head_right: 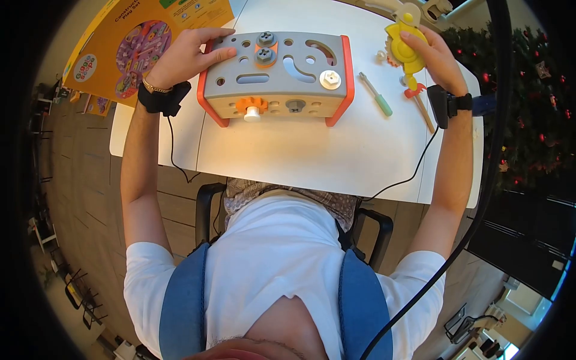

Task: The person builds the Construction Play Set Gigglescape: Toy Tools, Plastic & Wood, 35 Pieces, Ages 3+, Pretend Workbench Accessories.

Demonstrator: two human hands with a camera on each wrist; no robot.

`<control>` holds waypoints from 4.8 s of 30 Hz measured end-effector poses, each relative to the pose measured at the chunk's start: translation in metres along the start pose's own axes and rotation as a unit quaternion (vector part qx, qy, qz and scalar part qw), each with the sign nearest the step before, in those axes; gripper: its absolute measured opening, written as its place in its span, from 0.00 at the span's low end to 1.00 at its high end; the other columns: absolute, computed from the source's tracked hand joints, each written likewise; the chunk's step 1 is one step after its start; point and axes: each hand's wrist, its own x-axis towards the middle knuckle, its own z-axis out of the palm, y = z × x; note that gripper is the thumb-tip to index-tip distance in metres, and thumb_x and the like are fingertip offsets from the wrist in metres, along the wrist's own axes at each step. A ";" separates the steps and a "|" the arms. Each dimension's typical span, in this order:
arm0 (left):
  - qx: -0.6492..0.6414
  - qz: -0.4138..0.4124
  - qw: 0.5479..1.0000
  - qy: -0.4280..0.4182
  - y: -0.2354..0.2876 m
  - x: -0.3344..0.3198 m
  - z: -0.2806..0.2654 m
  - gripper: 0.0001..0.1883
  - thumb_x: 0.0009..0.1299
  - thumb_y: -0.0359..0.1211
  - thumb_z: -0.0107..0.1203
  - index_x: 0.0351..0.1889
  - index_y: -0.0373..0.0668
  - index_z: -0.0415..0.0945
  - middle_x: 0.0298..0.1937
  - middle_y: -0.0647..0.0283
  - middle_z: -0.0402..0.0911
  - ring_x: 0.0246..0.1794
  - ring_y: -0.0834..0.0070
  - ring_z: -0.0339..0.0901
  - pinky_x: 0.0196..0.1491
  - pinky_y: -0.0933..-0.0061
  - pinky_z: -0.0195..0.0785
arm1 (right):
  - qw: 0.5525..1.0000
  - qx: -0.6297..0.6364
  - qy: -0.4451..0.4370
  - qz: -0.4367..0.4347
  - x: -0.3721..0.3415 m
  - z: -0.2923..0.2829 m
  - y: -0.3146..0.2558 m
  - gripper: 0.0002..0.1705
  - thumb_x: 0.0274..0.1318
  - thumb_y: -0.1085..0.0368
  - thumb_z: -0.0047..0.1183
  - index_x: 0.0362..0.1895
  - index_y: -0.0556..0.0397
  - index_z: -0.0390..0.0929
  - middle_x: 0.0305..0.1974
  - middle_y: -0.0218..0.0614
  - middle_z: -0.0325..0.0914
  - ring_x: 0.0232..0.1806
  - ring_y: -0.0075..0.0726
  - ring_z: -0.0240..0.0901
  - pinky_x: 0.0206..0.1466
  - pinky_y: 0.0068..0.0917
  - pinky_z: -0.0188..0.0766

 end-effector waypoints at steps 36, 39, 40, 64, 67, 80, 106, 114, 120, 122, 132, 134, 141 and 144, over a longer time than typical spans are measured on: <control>-0.277 0.157 0.937 0.145 0.002 -0.041 0.024 0.19 0.70 0.32 0.63 0.56 0.33 0.79 0.44 0.58 0.87 0.47 0.74 0.84 0.56 0.71 0.76 | 0.771 -0.518 -0.281 -0.244 -0.010 0.204 -0.243 0.16 0.63 0.65 0.43 0.35 0.64 0.80 0.31 0.56 0.80 0.36 0.58 0.80 0.42 0.42 0.77; -0.287 0.161 0.936 0.128 0.001 -0.040 0.025 0.18 0.69 0.32 0.63 0.55 0.34 0.80 0.44 0.60 0.87 0.46 0.76 0.84 0.54 0.73 0.75 | 0.572 -0.553 -0.332 -0.506 0.008 0.204 -0.233 0.12 0.60 0.68 0.46 0.32 0.64 0.80 0.26 0.53 0.79 0.29 0.53 0.80 0.34 0.40 0.77; -0.293 0.155 0.936 0.123 0.000 -0.042 0.026 0.18 0.69 0.32 0.62 0.55 0.35 0.80 0.44 0.60 0.87 0.46 0.76 0.84 0.52 0.73 0.75 | 0.638 -0.559 -0.355 -0.394 -0.004 0.213 -0.251 0.11 0.58 0.68 0.48 0.31 0.63 0.81 0.25 0.53 0.78 0.27 0.52 0.79 0.32 0.40 0.76; -0.437 -0.019 0.882 0.176 -0.001 -0.072 0.079 0.23 0.70 0.36 0.66 0.58 0.31 0.76 0.49 0.59 0.83 0.52 0.75 0.80 0.59 0.71 0.72 | 0.988 -0.154 0.006 -0.028 -0.147 0.249 -0.056 0.31 0.56 0.55 0.68 0.54 0.67 0.75 0.46 0.56 0.82 0.45 0.52 0.85 0.48 0.37 0.83; -0.501 -0.066 0.844 0.182 0.010 -0.083 0.086 0.25 0.69 0.37 0.67 0.58 0.32 0.76 0.50 0.60 0.83 0.52 0.75 0.79 0.59 0.71 0.71 | 0.996 -0.053 0.064 -0.031 -0.137 0.260 -0.035 0.27 0.58 0.61 0.67 0.54 0.67 0.74 0.44 0.55 0.82 0.45 0.50 0.85 0.50 0.36 0.82; -0.406 -0.018 0.873 0.269 0.041 -0.116 0.081 0.33 0.70 0.59 0.60 0.47 0.33 0.80 0.44 0.58 0.83 0.45 0.71 0.78 0.53 0.69 0.70 | 0.989 -0.047 0.135 -0.025 -0.097 0.207 0.015 0.28 0.67 0.60 0.59 0.63 0.64 0.69 0.51 0.47 0.81 0.51 0.40 0.82 0.55 0.34 0.77; -0.345 -0.191 0.873 0.288 0.014 -0.072 0.077 0.23 0.67 0.29 0.68 0.56 0.33 0.71 0.49 0.58 0.83 0.49 0.77 0.80 0.46 0.78 0.78 | 0.988 0.124 0.044 -0.086 0.010 0.141 0.062 0.24 0.67 0.70 0.55 0.64 0.65 0.70 0.57 0.49 0.79 0.59 0.40 0.78 0.63 0.32 0.73; -0.353 -0.189 0.861 0.314 0.042 -0.087 0.087 0.26 0.65 0.29 0.69 0.58 0.31 0.71 0.50 0.52 0.82 0.50 0.72 0.81 0.41 0.74 0.84 | 0.877 -0.456 0.119 0.092 0.067 0.037 0.125 0.37 0.57 0.43 0.63 0.67 0.47 0.74 0.57 0.55 0.79 0.58 0.57 0.77 0.63 0.44 0.73; -0.152 -0.190 0.939 0.244 0.067 -0.103 0.064 0.34 0.61 0.35 0.73 0.61 0.29 0.71 0.54 0.49 0.80 0.53 0.64 0.81 0.45 0.65 0.81 | 0.841 -0.527 0.112 0.052 0.052 0.065 0.143 0.15 0.66 0.60 0.54 0.51 0.54 0.78 0.46 0.58 0.77 0.50 0.66 0.77 0.53 0.52 0.77; -0.033 -0.164 0.963 0.212 0.074 -0.114 0.063 0.33 0.58 0.37 0.74 0.58 0.32 0.75 0.47 0.49 0.83 0.46 0.61 0.83 0.43 0.65 0.78 | 0.844 -0.523 0.104 0.056 0.045 0.072 0.134 0.15 0.66 0.60 0.54 0.51 0.53 0.77 0.46 0.58 0.77 0.49 0.65 0.77 0.52 0.52 0.77; -0.222 -0.139 0.960 0.096 0.118 -0.123 0.056 0.23 0.64 0.33 0.70 0.56 0.34 0.80 0.37 0.53 0.87 0.37 0.69 0.87 0.41 0.73 0.80 | 0.876 -0.468 0.119 -0.004 0.017 0.073 0.110 0.11 0.64 0.64 0.57 0.48 0.53 0.80 0.45 0.55 0.77 0.45 0.60 0.79 0.49 0.49 0.78; -0.279 -0.109 0.952 0.063 0.119 -0.116 0.066 0.22 0.65 0.31 0.69 0.56 0.34 0.80 0.39 0.53 0.87 0.39 0.70 0.87 0.41 0.73 0.80 | 0.932 -0.330 0.146 -0.037 -0.012 0.078 0.070 0.14 0.63 0.65 0.59 0.52 0.53 0.80 0.45 0.51 0.78 0.44 0.54 0.80 0.50 0.43 0.78; -0.539 -0.105 0.835 0.033 0.140 -0.075 0.142 0.25 0.72 0.28 0.62 0.66 0.34 0.70 0.52 0.60 0.85 0.50 0.77 0.83 0.47 0.78 0.80 | 0.968 -0.143 0.057 -0.198 -0.104 0.203 -0.004 0.18 0.60 0.71 0.60 0.55 0.54 0.80 0.47 0.45 0.79 0.42 0.47 0.80 0.46 0.34 0.77; -0.642 -0.154 0.751 -0.007 0.130 -0.060 0.170 0.24 0.74 0.31 0.61 0.66 0.35 0.70 0.52 0.62 0.85 0.46 0.81 0.83 0.46 0.78 0.80 | 0.977 -0.144 0.090 -0.127 -0.097 0.231 0.009 0.19 0.60 0.72 0.59 0.57 0.53 0.80 0.47 0.48 0.78 0.43 0.50 0.80 0.46 0.36 0.78</control>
